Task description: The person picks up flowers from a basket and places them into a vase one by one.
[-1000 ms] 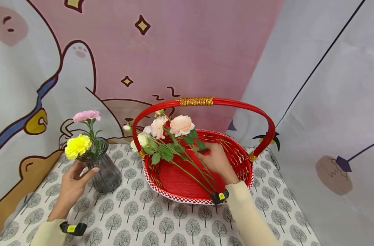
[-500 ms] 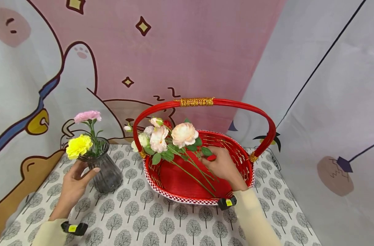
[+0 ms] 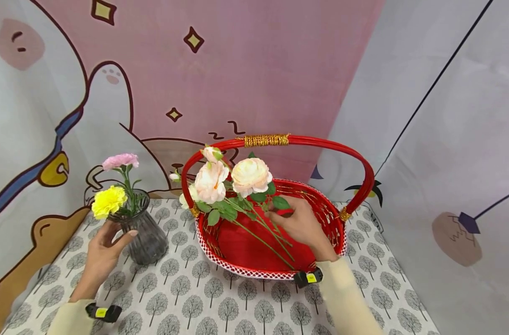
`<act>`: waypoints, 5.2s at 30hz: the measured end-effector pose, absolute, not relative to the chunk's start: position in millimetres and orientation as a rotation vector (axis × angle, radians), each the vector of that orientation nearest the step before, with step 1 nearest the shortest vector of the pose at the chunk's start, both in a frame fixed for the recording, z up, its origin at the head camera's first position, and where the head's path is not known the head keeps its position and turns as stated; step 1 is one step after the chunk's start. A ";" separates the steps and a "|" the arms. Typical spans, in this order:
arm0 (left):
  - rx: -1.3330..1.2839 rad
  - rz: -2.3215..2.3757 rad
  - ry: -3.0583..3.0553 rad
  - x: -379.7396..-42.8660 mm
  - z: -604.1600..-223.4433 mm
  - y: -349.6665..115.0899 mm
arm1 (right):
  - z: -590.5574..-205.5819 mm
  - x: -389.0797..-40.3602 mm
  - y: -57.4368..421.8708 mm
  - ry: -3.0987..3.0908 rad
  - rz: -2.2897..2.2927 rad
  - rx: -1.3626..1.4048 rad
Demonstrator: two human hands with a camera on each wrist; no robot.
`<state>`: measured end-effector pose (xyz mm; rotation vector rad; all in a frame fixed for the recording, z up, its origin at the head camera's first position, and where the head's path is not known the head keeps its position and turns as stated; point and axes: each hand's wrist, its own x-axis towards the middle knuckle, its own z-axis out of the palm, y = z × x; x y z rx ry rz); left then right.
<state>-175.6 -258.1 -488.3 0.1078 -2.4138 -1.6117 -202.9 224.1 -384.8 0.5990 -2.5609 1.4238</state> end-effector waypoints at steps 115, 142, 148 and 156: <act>0.155 -1.567 -2.426 -174.7 -485.5 -254.8 | -306.9 -267.3 -56.6 -2.223 2.049 0.672; 0.189 -1.579 -2.438 -175.5 -485.3 -254.8 | -355.2 -250.0 -74.4 -2.138 1.935 0.541; 0.195 -1.613 -2.432 -173.8 -484.7 -255.5 | -361.9 -247.6 -79.6 -2.051 2.022 0.503; 0.180 -1.598 -2.448 -172.9 -485.1 -255.7 | -367.2 -246.4 -83.6 -2.043 2.126 0.415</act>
